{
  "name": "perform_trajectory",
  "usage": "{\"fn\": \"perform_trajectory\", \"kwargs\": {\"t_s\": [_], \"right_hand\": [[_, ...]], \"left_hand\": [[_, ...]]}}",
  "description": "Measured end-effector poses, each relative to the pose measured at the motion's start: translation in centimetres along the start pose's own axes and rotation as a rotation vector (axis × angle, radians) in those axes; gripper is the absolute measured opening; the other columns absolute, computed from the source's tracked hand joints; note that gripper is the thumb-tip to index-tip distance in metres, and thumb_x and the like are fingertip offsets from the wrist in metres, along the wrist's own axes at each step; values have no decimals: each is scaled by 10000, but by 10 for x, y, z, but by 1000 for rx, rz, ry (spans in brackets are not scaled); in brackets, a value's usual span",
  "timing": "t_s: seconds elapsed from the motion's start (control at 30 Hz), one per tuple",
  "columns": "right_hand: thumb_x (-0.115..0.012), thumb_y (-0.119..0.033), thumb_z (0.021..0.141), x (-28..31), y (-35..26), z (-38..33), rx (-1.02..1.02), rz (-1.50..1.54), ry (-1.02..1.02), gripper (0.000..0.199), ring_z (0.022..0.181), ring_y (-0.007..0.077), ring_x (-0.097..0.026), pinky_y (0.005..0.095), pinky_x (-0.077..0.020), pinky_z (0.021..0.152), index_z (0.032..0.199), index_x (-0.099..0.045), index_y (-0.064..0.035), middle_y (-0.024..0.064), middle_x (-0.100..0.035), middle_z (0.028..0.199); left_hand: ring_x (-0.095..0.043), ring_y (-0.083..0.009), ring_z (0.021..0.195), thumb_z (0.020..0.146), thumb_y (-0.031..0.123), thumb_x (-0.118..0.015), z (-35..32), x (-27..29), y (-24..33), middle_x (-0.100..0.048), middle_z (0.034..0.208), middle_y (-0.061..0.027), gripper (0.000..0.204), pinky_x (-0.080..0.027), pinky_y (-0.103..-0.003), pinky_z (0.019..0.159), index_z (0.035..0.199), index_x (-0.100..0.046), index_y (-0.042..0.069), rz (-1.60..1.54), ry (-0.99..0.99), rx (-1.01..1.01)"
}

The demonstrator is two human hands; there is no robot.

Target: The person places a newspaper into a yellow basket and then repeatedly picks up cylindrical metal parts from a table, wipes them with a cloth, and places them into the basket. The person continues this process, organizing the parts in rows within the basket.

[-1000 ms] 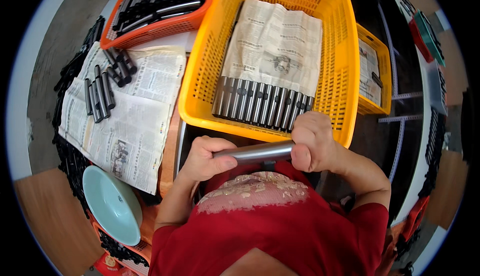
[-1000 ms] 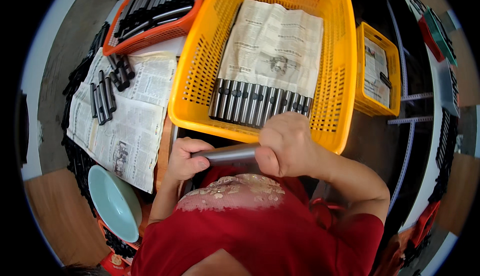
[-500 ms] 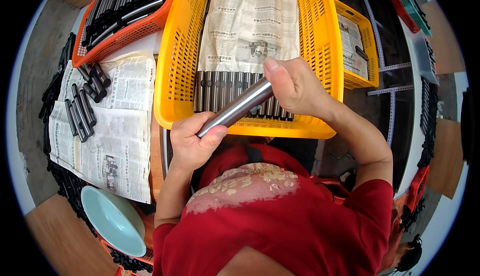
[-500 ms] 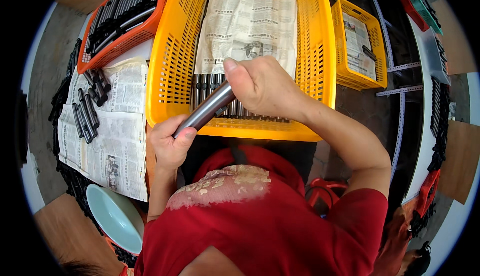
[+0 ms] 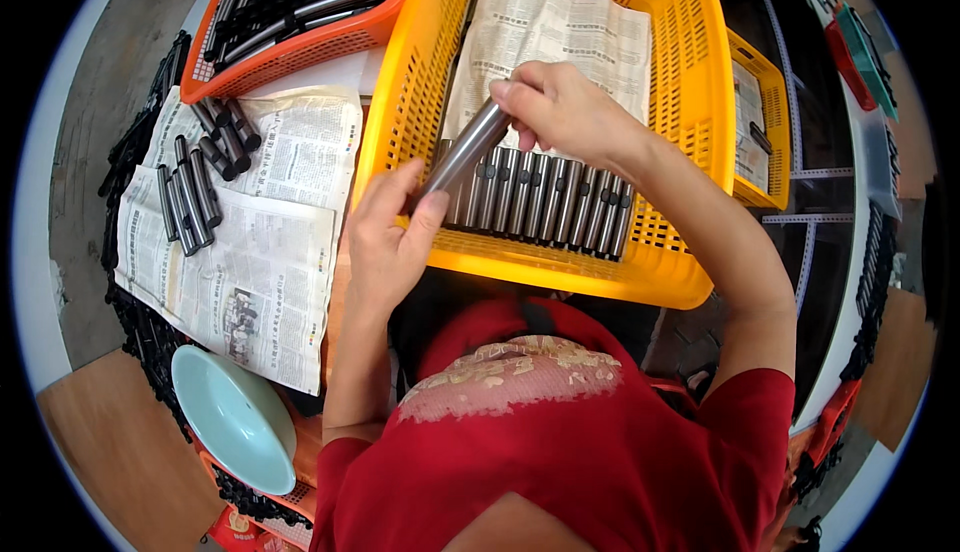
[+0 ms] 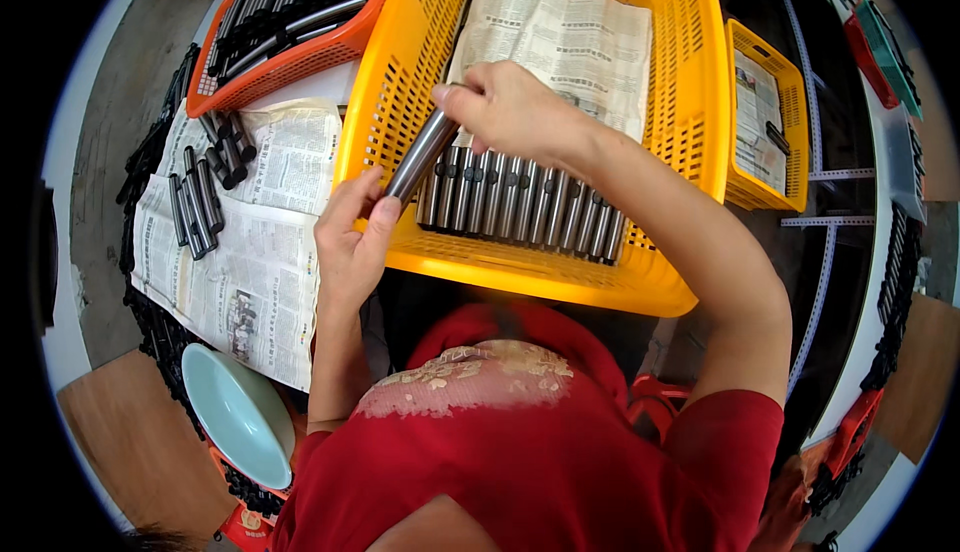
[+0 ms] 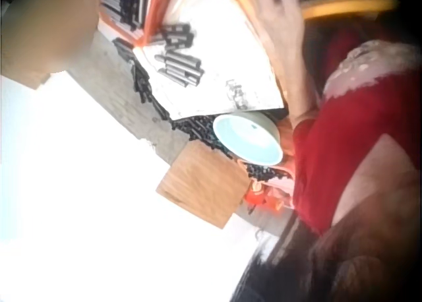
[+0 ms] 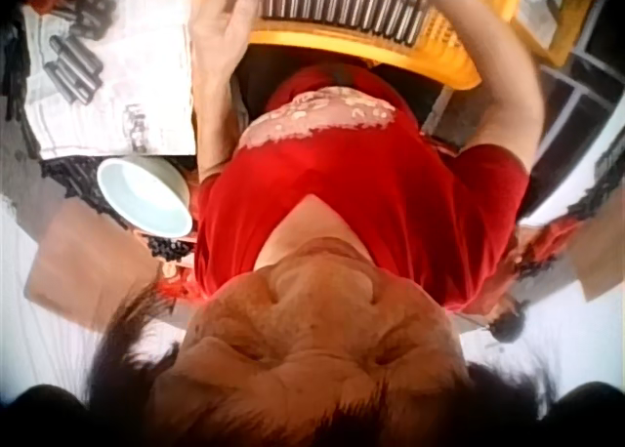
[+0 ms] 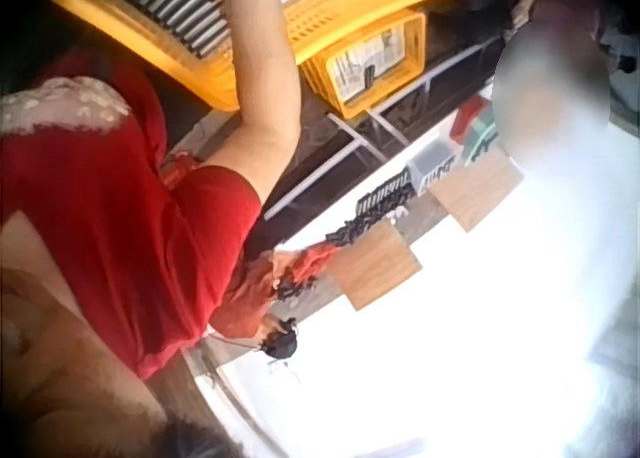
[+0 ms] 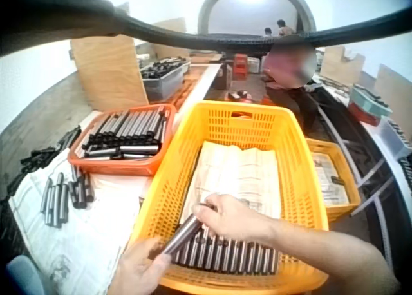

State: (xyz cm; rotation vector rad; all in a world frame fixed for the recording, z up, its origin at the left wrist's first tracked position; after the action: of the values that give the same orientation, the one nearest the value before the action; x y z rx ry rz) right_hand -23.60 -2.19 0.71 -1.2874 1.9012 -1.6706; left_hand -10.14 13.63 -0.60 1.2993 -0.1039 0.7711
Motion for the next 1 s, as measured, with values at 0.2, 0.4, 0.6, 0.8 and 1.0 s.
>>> {"fn": "perform_trajectory", "kwargs": {"t_s": [0.2,0.4,0.6,0.8,1.0], "right_hand": [[-539,-355,909,-19,63,79,-60,-95,-137,432,615,129,-566,280,-458,530,887,-592,74,96,-581,743],[-563,-332,908,-71,109,130,-129,-13,-279,410,601,132,-572,278,-463,509,866,-589,74,68,-563,706],[-545,-286,929,-106,153,159,-198,-57,-356,392,571,165,-548,286,-480,504,1127,-565,52,82,-571,769],[-586,-364,895,-107,141,142,-232,-212,-344,481,546,189,-591,309,-495,547,894,-609,117,178,-615,735],[-598,-299,865,-76,162,152,33,-626,-285,391,738,285,-648,397,-518,683,875,-632,90,224,-648,806]], "left_hand": [[-585,-201,702,824,40,-638,-3,9,-20,-591,840,-127,212,-483,-288,645,1002,-600,-68,39,162,-90],[-573,-154,709,807,-44,-601,-6,8,-20,-605,844,-114,170,-469,-251,647,975,-614,-62,64,130,-82],[-569,-163,727,799,-66,-587,-11,12,-26,-607,854,-126,159,-462,-249,661,956,-616,-67,7,155,-59],[-577,-186,748,805,-66,-579,-12,12,-28,-610,863,-132,146,-463,-261,674,947,-615,-69,15,160,-45],[-601,-233,697,779,-33,-626,-7,12,-24,-625,822,-153,128,-488,-289,629,905,-627,-47,77,177,-88]]}}
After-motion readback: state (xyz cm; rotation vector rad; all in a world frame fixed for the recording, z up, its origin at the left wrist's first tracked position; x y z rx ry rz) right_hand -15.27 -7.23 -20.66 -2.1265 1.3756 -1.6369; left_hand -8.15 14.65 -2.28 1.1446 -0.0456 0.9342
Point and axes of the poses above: each hand's wrist, its own z-axis towards the middle knuckle, its own x-axis out of the back of the hand, y = z × x, the point moved 6 cm from there along z, towards the middle knuckle
